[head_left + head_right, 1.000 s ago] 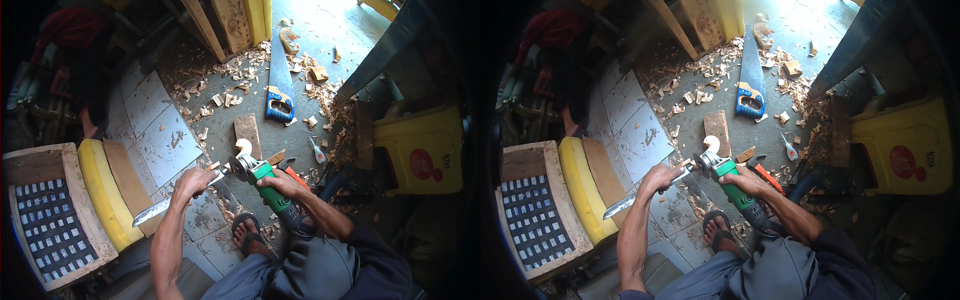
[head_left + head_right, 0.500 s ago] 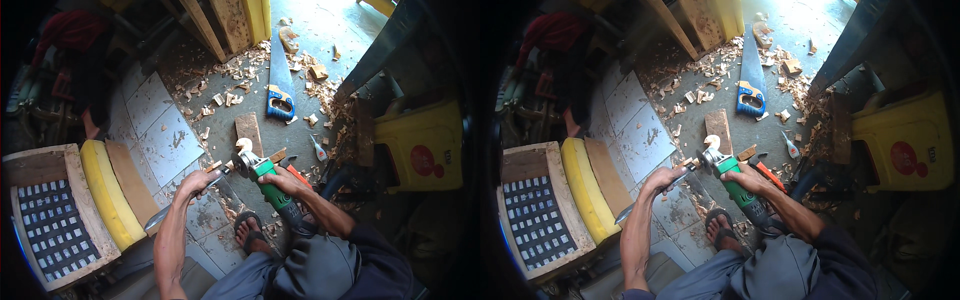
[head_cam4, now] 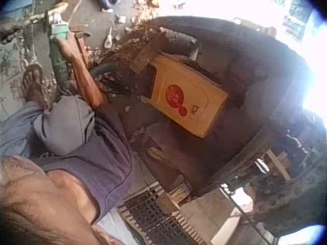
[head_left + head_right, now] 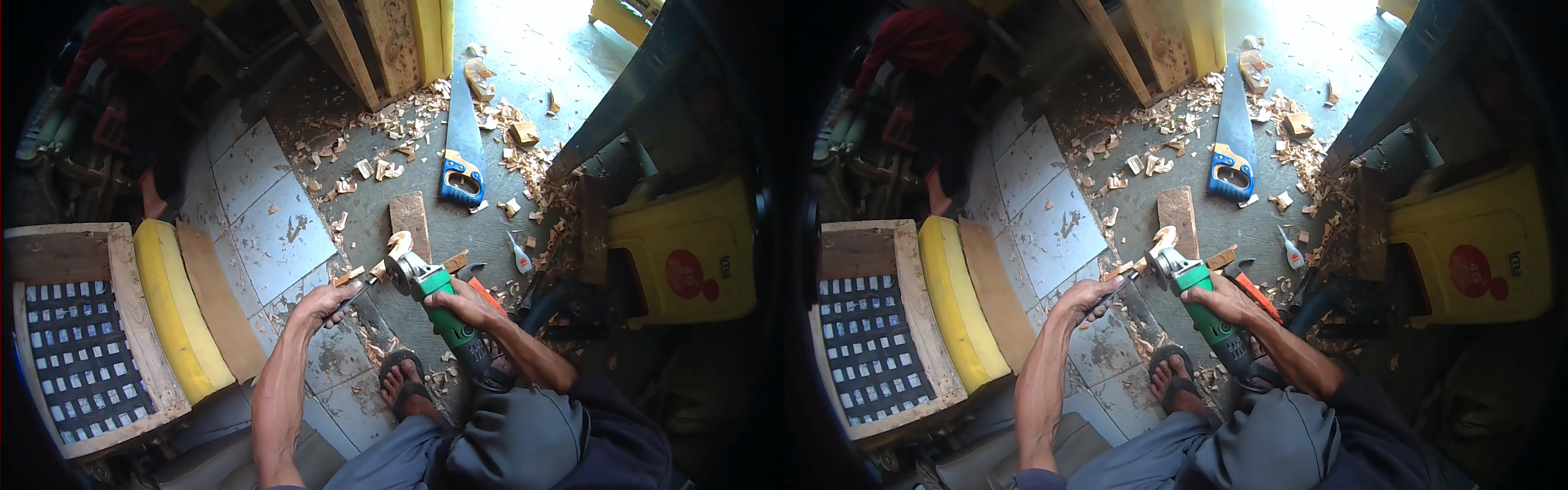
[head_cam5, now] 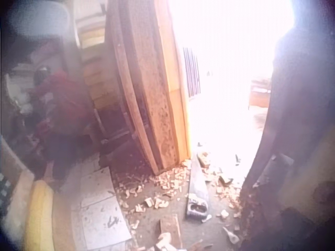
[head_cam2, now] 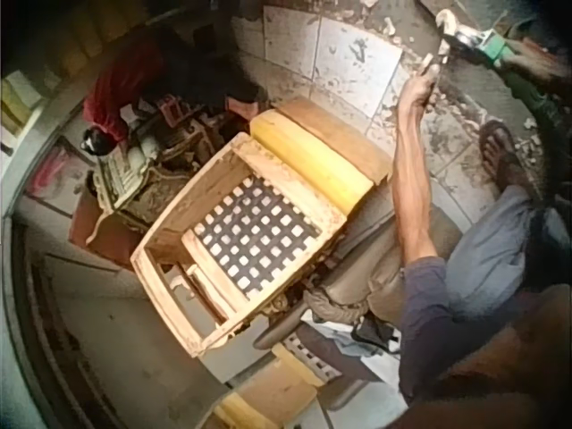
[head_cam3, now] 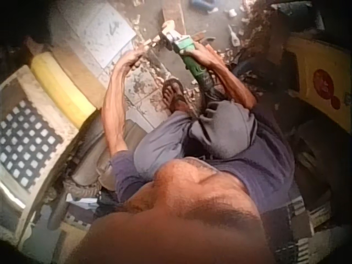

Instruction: The person shapes a piece of wood using an angle grinder and a large knife.

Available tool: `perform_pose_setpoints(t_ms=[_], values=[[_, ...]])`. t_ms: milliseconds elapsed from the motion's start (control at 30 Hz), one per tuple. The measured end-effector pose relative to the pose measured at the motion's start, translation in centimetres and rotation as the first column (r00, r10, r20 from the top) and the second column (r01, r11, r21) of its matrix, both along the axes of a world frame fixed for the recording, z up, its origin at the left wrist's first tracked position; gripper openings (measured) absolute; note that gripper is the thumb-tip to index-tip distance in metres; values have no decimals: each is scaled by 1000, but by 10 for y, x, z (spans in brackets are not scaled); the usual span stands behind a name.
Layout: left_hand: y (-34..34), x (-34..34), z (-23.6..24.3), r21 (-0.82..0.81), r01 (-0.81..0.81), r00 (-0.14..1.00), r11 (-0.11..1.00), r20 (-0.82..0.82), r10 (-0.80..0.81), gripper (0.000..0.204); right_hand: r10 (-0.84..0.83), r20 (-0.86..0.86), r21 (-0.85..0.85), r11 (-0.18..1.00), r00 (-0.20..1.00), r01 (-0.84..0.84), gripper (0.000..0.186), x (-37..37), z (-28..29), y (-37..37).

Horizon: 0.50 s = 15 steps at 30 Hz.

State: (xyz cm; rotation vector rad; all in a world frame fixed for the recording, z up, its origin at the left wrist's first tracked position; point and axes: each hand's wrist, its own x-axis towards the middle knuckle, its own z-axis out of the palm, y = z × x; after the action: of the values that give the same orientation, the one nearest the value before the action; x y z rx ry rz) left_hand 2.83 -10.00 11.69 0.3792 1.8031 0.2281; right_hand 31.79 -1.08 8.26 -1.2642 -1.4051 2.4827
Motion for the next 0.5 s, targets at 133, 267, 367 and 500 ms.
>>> perform_pose_setpoints(t_ms=[133,267,367,500], values=[[-2,3,1,5,-21,1000,1000,-10,21,61,20,-20,19,1000,1000,-20,55,3,-12,-4],[-11,-3,-13,39,-64,998,997,5,63,62,82,19,133,988,996,-84,56,2,-9,-2],[-9,-1,-11,-1,-36,999,999,7,36,63,-23,-12,-3,1000,1000,23,56,0,-3,-4],[-6,4,-6,-31,-30,1000,999,-7,30,63,75,-10,173,982,997,-72,55,2,-4,0]])
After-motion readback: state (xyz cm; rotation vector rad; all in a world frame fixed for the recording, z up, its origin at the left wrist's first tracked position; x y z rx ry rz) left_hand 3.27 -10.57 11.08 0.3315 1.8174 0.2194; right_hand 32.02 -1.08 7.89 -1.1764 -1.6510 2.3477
